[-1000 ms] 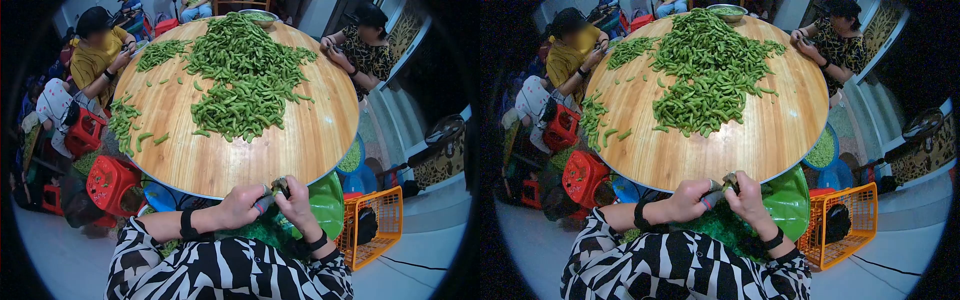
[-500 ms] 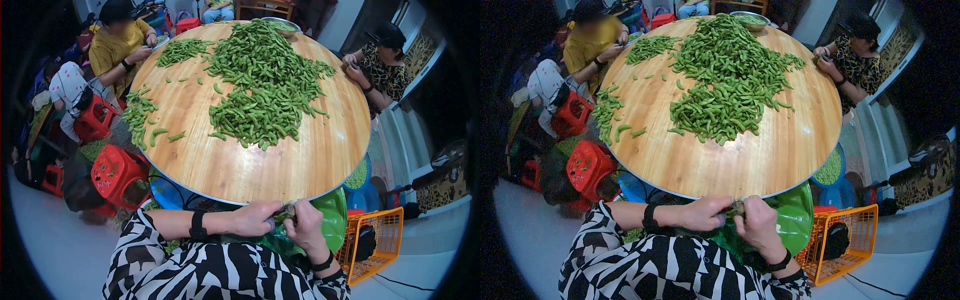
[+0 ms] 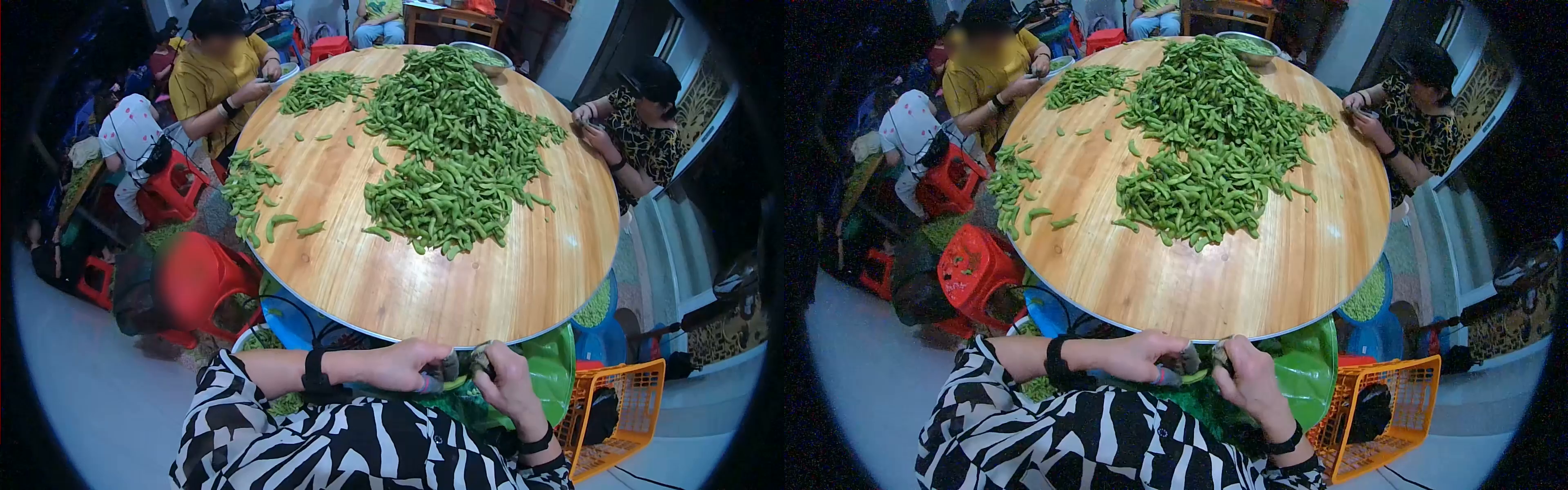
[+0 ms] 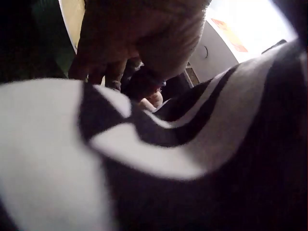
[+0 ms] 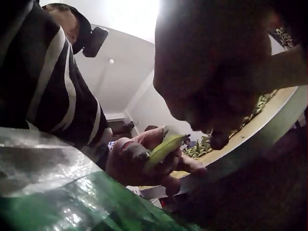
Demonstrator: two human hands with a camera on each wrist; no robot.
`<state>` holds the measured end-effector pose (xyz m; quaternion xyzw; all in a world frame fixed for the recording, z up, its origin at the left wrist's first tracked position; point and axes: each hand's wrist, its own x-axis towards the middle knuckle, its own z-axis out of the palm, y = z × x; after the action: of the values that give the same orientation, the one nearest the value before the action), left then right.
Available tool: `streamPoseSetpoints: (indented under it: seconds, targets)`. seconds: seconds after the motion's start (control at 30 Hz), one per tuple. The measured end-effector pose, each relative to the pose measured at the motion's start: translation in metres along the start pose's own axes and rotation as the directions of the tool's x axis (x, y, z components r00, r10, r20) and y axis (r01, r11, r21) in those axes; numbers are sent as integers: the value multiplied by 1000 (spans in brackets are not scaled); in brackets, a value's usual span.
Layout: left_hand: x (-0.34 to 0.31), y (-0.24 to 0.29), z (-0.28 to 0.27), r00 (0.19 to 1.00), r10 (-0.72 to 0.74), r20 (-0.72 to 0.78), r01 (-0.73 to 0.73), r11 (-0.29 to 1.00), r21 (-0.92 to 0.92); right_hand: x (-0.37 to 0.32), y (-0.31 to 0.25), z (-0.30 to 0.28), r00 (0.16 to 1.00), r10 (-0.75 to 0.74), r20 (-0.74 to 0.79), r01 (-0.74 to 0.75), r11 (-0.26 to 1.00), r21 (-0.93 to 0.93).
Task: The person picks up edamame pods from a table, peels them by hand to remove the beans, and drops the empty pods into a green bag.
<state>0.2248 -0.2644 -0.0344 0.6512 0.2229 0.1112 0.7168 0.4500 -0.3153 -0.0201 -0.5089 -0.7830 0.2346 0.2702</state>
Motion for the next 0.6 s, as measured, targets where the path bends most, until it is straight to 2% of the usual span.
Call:
streamPoseSetpoints:
  seconds: [0.07,0.1,0.13,0.17,0.2,0.23,0.27,0.3,0.33,0.37,0.4,0.47,0.53,0.6]
  targets:
    - [-7,5,-6,998,66,-19,-65,998,23,0,1,-1,999,-48,-4,48,998,31]
    - [-11,14,-16,996,45,-74,-36,994,107,0,0,-4,999,-8,32,5,995,98]
    - [-15,13,-33,982,145,-124,-119,972,202,-1,-1,-6,997,29,70,-40,986,162]
    - [-27,40,-49,975,45,-218,17,961,277,-3,-3,-7,997,26,66,-36,986,161]
    - [-30,42,-74,926,294,-236,-77,761,644,-6,-6,-7,970,198,140,-236,900,365]
    - [-33,47,-94,865,418,-277,8,542,840,-7,-7,-6,907,340,247,-420,735,532]
    - [-33,48,-116,783,516,-349,200,322,925,-5,-8,-6,909,337,244,-416,736,534]
    - [-31,49,-135,685,624,-376,407,99,908,-4,-7,-4,898,366,243,-432,634,641]
    - [-24,51,-148,648,629,-429,431,161,888,-2,-7,-3,886,392,246,-434,521,735]
    - [-16,54,-160,610,631,-479,450,222,865,1,-12,-3,885,408,223,-417,483,770]
    - [-6,55,-168,609,635,-475,448,218,867,3,-13,-1,887,407,218,-412,485,772]
    - [15,51,-179,653,447,-612,345,543,765,3,-11,4,857,475,200,-355,264,897]
    - [29,31,-190,643,450,-620,372,524,766,2,-12,9,849,484,211,-356,229,906]
    - [35,22,-197,636,451,-625,399,502,768,0,-13,14,803,553,221,-334,111,936]
